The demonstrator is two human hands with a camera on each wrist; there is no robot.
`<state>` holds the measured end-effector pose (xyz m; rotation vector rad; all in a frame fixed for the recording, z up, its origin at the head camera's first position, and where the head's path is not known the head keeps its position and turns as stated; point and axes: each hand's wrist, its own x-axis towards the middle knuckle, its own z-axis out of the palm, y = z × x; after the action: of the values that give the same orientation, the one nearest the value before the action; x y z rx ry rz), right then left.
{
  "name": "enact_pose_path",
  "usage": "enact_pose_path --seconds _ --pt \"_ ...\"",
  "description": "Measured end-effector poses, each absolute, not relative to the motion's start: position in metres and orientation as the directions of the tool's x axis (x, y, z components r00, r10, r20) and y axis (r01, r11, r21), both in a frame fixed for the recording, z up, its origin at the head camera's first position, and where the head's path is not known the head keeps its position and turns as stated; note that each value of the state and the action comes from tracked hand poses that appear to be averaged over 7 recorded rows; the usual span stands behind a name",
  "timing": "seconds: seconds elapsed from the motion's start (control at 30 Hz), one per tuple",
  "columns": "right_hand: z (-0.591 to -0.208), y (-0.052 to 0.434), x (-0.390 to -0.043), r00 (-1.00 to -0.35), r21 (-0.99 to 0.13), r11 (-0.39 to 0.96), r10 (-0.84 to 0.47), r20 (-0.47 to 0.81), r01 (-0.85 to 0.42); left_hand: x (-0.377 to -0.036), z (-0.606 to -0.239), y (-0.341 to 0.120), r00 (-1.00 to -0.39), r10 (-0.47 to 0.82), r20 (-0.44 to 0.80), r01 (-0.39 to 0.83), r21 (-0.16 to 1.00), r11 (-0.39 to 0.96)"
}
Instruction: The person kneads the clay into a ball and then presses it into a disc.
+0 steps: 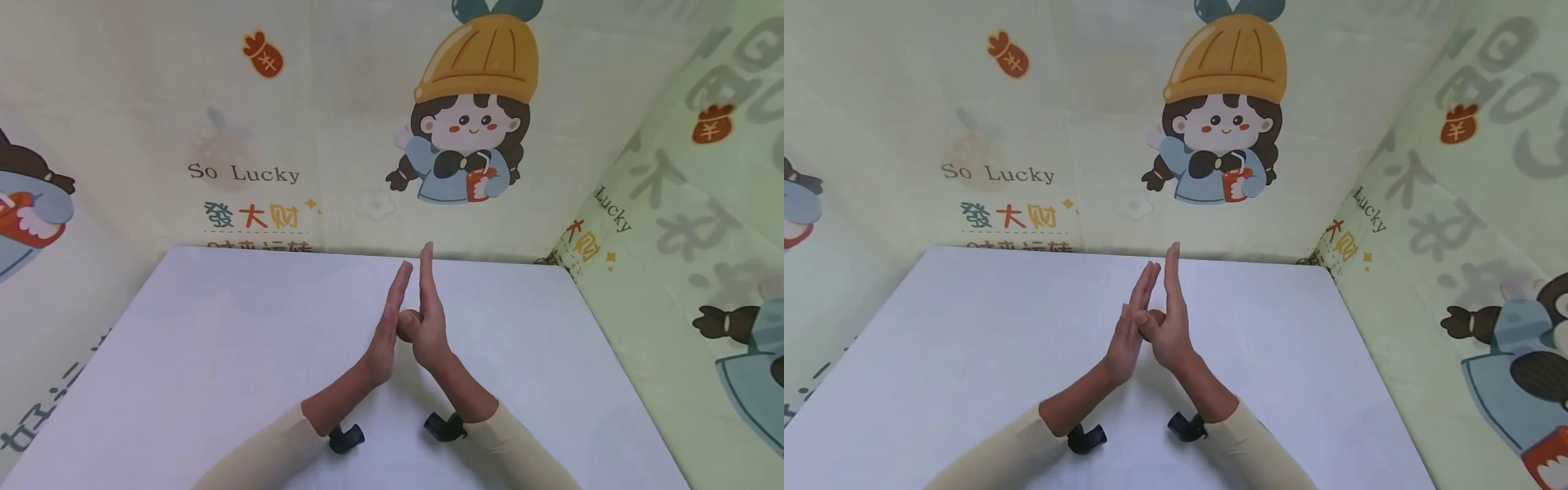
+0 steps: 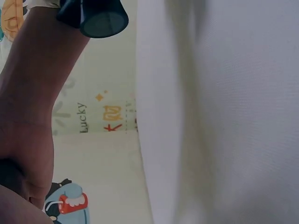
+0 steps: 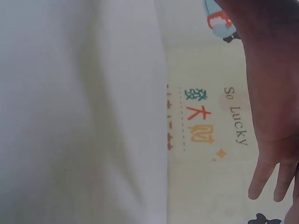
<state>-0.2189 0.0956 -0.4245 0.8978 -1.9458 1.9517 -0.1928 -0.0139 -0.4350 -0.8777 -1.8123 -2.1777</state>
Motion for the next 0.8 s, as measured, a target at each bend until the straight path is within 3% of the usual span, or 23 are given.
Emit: enact_pose_path --seconds 0.3,0.57,0.67,0.8 --pt "-0.431 0.104 -0.218 -0.804 -0.838 -0.205 -0.239 0.544 -0.506 -0.194 -0.435 -0.012 -0.879 0.276 0.388 0.324 0.912 -0.251" --pt "-0.435 0.112 -0.218 -0.842 -0.865 -0.205 -0.213 0.495 -0.457 -0.196 -0.436 -0.013 -0.924 0.257 0.282 0.221 0.944 -0.244" --pt "-0.438 0.117 -0.220 -0.879 -0.910 -0.135 -0.238 0.414 -0.393 -0.202 -0.436 -0.019 -0.955 0.162 0.249 0.236 0.967 -0.099" --pt "-0.449 0.124 -0.223 -0.930 -0.936 0.168 -0.262 0.259 -0.308 -0.211 -0.435 -0.034 -0.974 0.071 0.217 0.228 0.905 0.358"
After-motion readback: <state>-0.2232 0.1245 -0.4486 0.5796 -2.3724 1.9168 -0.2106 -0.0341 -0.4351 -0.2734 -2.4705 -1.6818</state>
